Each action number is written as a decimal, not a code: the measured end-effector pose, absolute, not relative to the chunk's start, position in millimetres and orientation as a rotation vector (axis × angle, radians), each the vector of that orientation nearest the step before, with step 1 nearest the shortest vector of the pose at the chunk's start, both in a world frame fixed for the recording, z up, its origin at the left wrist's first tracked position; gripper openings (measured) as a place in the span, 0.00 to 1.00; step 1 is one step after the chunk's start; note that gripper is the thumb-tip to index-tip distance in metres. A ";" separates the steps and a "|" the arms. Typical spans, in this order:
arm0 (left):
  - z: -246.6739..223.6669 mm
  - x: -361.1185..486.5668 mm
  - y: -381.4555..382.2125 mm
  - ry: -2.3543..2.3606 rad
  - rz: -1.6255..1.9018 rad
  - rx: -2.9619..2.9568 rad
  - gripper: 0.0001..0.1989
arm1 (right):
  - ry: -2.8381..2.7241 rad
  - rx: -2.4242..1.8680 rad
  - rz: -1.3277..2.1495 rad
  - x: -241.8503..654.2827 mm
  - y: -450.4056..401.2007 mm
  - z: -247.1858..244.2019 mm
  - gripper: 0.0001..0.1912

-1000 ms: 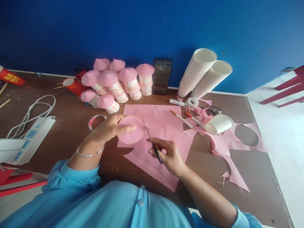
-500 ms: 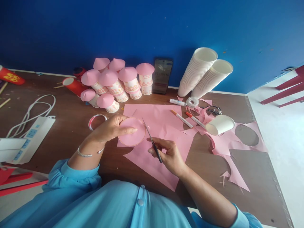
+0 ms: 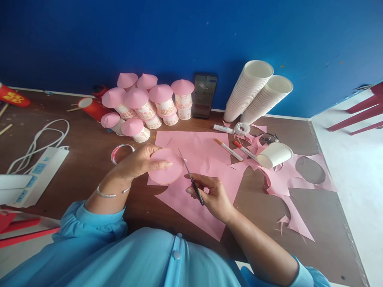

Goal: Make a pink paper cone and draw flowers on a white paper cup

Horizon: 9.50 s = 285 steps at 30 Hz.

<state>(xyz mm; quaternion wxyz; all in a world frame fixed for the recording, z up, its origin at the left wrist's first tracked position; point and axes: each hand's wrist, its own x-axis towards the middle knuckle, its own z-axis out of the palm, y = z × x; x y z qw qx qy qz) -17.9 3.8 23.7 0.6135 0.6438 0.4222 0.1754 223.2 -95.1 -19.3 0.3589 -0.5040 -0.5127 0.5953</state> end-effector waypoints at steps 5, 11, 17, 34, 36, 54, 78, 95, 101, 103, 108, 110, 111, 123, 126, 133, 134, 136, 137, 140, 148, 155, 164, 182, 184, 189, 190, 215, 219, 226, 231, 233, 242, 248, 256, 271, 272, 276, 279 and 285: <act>24.5 -18.4 4.1 0.972 0.394 1.462 0.15 | -1.322 -1.301 1.543 223.3 -94.8 -20.0 0.24; 26.8 -17.9 2.9 0.980 0.376 1.429 0.14 | -1.331 -1.290 1.548 223.9 -95.0 -20.7 0.26; 24.5 -19.9 4.1 0.979 0.385 1.471 0.15 | -1.343 -1.291 1.533 224.0 -94.8 -20.9 0.25; 24.0 -18.6 3.8 0.973 0.386 1.455 0.15 | -1.346 -1.290 1.526 224.3 -95.2 -21.0 0.26; 23.7 -18.9 3.7 0.958 0.389 1.448 0.15 | -1.350 -1.291 1.525 224.3 -95.1 -20.9 0.26; 22.4 -20.4 4.9 0.980 0.368 1.461 0.14 | -1.366 -1.311 1.528 224.5 -95.4 -18.5 0.27; 25.7 -16.8 3.4 1.031 0.447 1.389 0.17 | -1.222 -1.308 1.606 225.2 -94.9 -19.8 0.27; 8.8 2.0 -7.4 1.131 0.833 1.142 0.15 | -1.126 -1.272 1.593 225.1 -94.0 -24.8 0.25; 0.6 16.4 -12.6 1.083 0.925 0.933 0.19 | -1.132 -1.286 1.589 223.8 -93.7 -25.0 0.25; -1.2 19.0 -14.4 1.062 0.957 0.899 0.18 | -1.139 -1.289 1.586 223.1 -93.6 -24.7 0.25; -3.1 20.4 -20.0 1.052 0.993 0.943 0.14 | -1.132 -1.280 1.589 222.1 -93.6 -25.7 0.25; -3.2 20.1 -21.7 1.052 1.005 0.998 0.14 | -1.137 -1.279 1.585 222.2 -93.7 -26.8 0.25; -3.2 20.0 -22.2 1.056 1.013 1.013 0.14 | -1.141 -1.280 1.582 222.2 -93.7 -27.3 0.25; -3.9 20.1 -21.8 1.107 1.038 1.060 0.16 | -1.136 -1.351 1.566 220.4 -91.4 -25.8 0.24; -2.4 19.9 -22.0 1.120 1.024 1.083 0.17 | -1.151 -1.381 1.550 220.5 -91.1 -25.1 0.25; -1.0 17.6 -22.7 1.131 1.000 1.063 0.14 | -1.216 -1.379 1.499 219.4 -91.2 -32.2 0.26; -1.9 17.2 -22.3 1.116 1.009 1.056 0.13 | -1.240 -1.379 1.465 219.6 -91.0 -34.7 0.26; -4.4 16.5 -20.8 1.091 1.022 1.020 0.12 | -1.309 -1.417 1.341 221.0 -90.3 -39.8 0.25; -5.6 16.2 -19.6 1.086 1.028 0.984 0.13 | -1.356 -1.460 1.254 222.3 -89.8 -42.1 0.24; -7.1 15.3 -14.8 1.089 1.057 0.853 0.15 | -1.514 -1.619 0.961 227.5 -87.2 -45.8 0.19; 0.0 -8.3 -4.1 1.142 1.293 0.814 0.16 | -1.981 -1.676 0.312 246.4 -83.2 -41.9 0.10; -13.6 -25.5 -8.6 1.193 1.219 0.843 0.17 | -2.383 -1.705 0.026 268.0 -95.9 -34.4 0.13; -18.5 -19.1 -16.3 1.075 1.145 0.934 0.12 | -2.606 -1.643 -0.065 276.5 -103.9 -32.5 0.10; -13.6 -17.9 -19.9 1.069 1.066 1.033 0.13 | -2.504 -1.590 0.019 288.9 -103.4 -31.3 0.15; -11.4 -16.8 -21.2 1.068 1.054 1.043 0.12 | -2.417 -1.583 0.115 286.3 -105.8 -32.4 0.15; -10.1 -13.9 -24.4 1.047 1.013 1.082 0.12 | -2.139 -1.637 0.509 271.1 -110.0 -30.8 0.14; -10.0 -13.6 -25.0 1.046 0.999 1.094 0.12 | -2.069 -1.634 0.583 268.3 -109.8 -29.4 0.14; 28.6 -10.5 -16.8 0.948 0.359 1.497 0.23 | -1.594 -1.323 1.424 251.6 -93.0 -13.1 0.25; 30.4 -9.3 -14.2 0.880 0.343 1.398 0.24 | -1.592 -1.311 1.444 251.2 -94.1 -15.3 0.24; 25.9 -12.3 -13.5 0.820 0.310 1.268 0.14 | -1.512 -1.303 1.516 250.1 -95.2 -13.2 0.25; 24.6 -11.4 -13.2 0.815 0.336 1.211 0.15 | -1.457 -1.271 1.598 248.2 -94.5 -12.6 0.25; 25.5 -11.0 -13.5 0.817 0.340 1.201 0.15 | -1.433 -1.265 1.623 247.9 -94.5 -13.6 0.24; 25.5 -9.6 -13.0 0.849 0.332 1.191 0.15 | -1.405 -1.269 1.622 248.0 -94.7 -14.7 0.25; 23.6 -7.4 -11.9 0.842 0.333 1.177 0.15 | -1.366 -1.261 1.652 247.6 -94.9 -13.3 0.24; 23.8 -7.3 -11.6 0.840 0.348 1.176 0.17 | -1.291 -1.272 1.705 247.0 -95.2 -14.2 0.28; 23.4 -8.1 -12.3 0.842 0.328 1.208 0.18 | -1.250 -1.292 1.719 246.2 -96.6 -14.9 0.32; 22.7 -8.2 -12.2 0.842 0.328 1.206 0.18 | -1.251 -1.291 1.718 246.3 -96.7 -15.2 0.31; 21.4 -7.7 -12.0 0.845 0.337 1.204 0.18 | -1.246 -1.283 1.705 246.4 -97.1 -16.3 0.30; 22.3 -6.9 -12.3 0.855 0.340 1.193 0.17 | -1.254 -1.292 1.700 246.2 -97.0 -16.0 0.30; 21.6 -6.8 -11.5 0.848 0.337 1.172 0.16 | -1.247 -1.302 1.700 245.3 -96.6 -13.9 0.31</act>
